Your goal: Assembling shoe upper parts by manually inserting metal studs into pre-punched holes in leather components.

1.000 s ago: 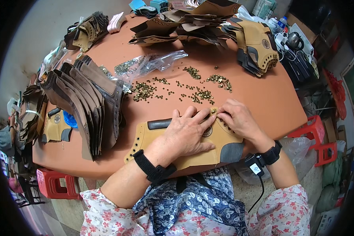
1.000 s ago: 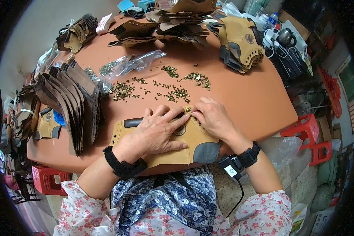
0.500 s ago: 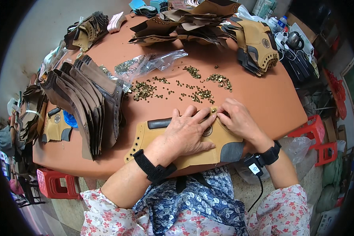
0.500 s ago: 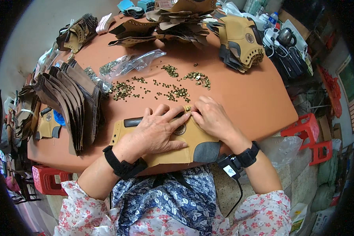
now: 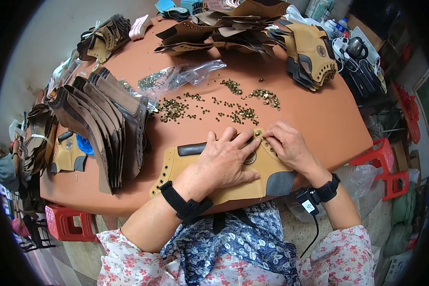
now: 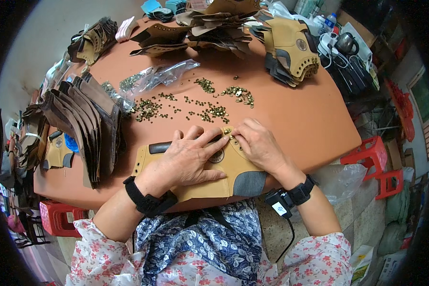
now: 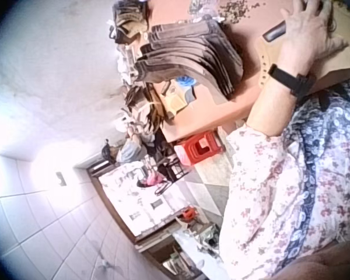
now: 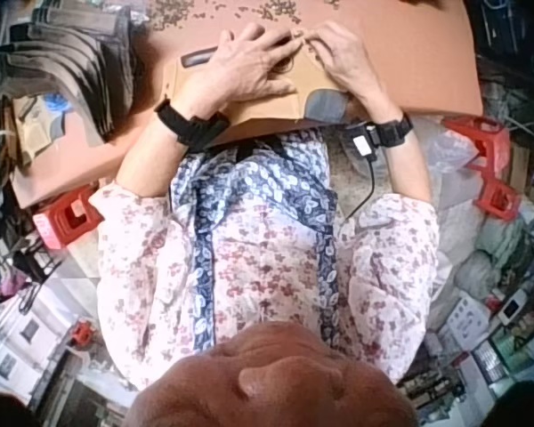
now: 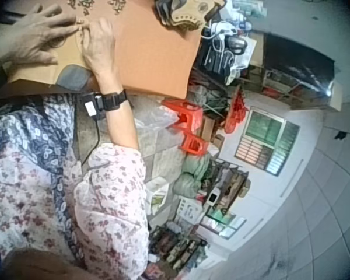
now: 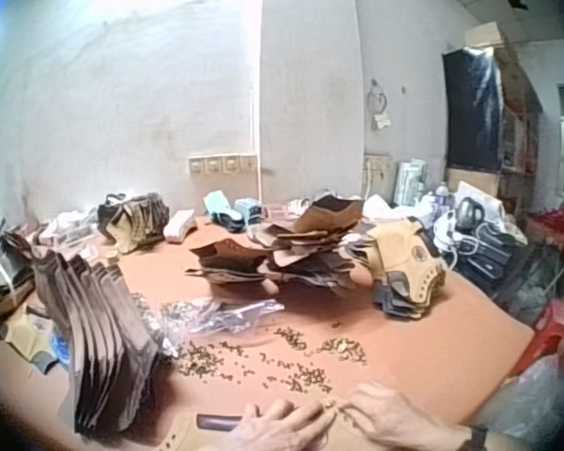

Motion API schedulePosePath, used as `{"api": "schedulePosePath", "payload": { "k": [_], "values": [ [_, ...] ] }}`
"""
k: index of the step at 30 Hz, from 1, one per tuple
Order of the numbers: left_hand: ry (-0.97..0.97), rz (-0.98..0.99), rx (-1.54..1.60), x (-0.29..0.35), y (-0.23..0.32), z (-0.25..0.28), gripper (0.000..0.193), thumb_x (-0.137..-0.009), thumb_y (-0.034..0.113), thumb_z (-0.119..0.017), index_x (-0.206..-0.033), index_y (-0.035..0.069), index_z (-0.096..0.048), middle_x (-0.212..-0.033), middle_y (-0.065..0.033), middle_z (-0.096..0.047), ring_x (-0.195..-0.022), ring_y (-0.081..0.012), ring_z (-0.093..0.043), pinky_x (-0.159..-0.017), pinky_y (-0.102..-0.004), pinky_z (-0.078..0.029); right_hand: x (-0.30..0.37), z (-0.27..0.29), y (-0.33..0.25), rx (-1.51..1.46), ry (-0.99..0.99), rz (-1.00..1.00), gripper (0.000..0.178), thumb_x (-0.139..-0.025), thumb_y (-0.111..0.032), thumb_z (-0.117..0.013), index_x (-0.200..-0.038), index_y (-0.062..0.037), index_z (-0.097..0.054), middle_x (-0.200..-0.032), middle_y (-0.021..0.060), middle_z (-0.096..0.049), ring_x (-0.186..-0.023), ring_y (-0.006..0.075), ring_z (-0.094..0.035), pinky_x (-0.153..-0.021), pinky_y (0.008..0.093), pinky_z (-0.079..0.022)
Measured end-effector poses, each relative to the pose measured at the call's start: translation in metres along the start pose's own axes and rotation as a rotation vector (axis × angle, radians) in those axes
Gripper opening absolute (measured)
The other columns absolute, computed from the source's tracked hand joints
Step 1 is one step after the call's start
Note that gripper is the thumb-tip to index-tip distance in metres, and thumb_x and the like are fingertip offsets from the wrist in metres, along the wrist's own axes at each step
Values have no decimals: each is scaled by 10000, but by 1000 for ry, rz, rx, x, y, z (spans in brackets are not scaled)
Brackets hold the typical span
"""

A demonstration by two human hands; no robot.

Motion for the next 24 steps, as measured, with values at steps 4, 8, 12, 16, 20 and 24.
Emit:
{"api": "schedulePosePath", "payload": {
  "k": [4,8,12,16,20,24],
  "values": [
    [-4,-5,4,0,0,1,790,-825,633,-619,-1439,153,-487,-1423,-46,-441,-1181,-291,-455,-875,-492,-415,0,0,-2,53,17,11,56,-862,-53,-649,-895,-8,-638,-876,143,-601,-811,340,-615,-719,402,-503],
    [-6,0,9,0,0,2,789,-826,637,-616,-1434,150,-489,-1419,-48,-443,-1179,-292,-455,-875,-494,-414,-3,-1,-5,98,-10,-5,93,-856,-86,-656,-875,-7,-610,-875,153,-578,-840,364,-591,-736,443,-498],
    [-4,-3,6,0,0,1,792,-827,641,-614,-1436,152,-483,-1417,-48,-444,-1181,-293,-453,-873,-495,-413,-6,-1,-7,124,-32,-16,100,-852,-90,-660,-867,-9,-604,-877,154,-577,-842,365,-591,-737,451,-495],
    [12,-6,12,0,0,1,793,-826,638,-617,-1435,148,-483,-1414,-51,-444,-1179,-296,-456,-873,-500,-414,-5,-1,-10,144,-6,-15,86,-853,-75,-650,-873,-4,-606,-872,155,-575,-847,367,-593,-738,452,-494],
    [6,3,6,0,1,1,802,-819,630,-630,-1429,131,-485,-1404,-55,-445,-1176,-295,-461,-872,-504,-417,4,0,-7,54,13,-15,113,-853,-34,-631,-960,3,-635,-941,156,-608,-902,353,-616,-771,428,-514],
    [13,1,6,0,0,-1,816,-811,626,-640,-1423,109,-486,-1393,-55,-449,-1170,-294,-466,-870,-506,-420,15,-1,-17,163,18,68,210,-849,2,-620,-1056,4,-655,-1038,148,-630,-963,333,-638,-819,395,-534]
  ]
}}
Point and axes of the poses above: each hand's wrist, its own x-axis away from the middle knuckle, its own z-axis out of the back of the hand, y = z × x, the point moved 4 cm from there along -x, towards the middle knuckle
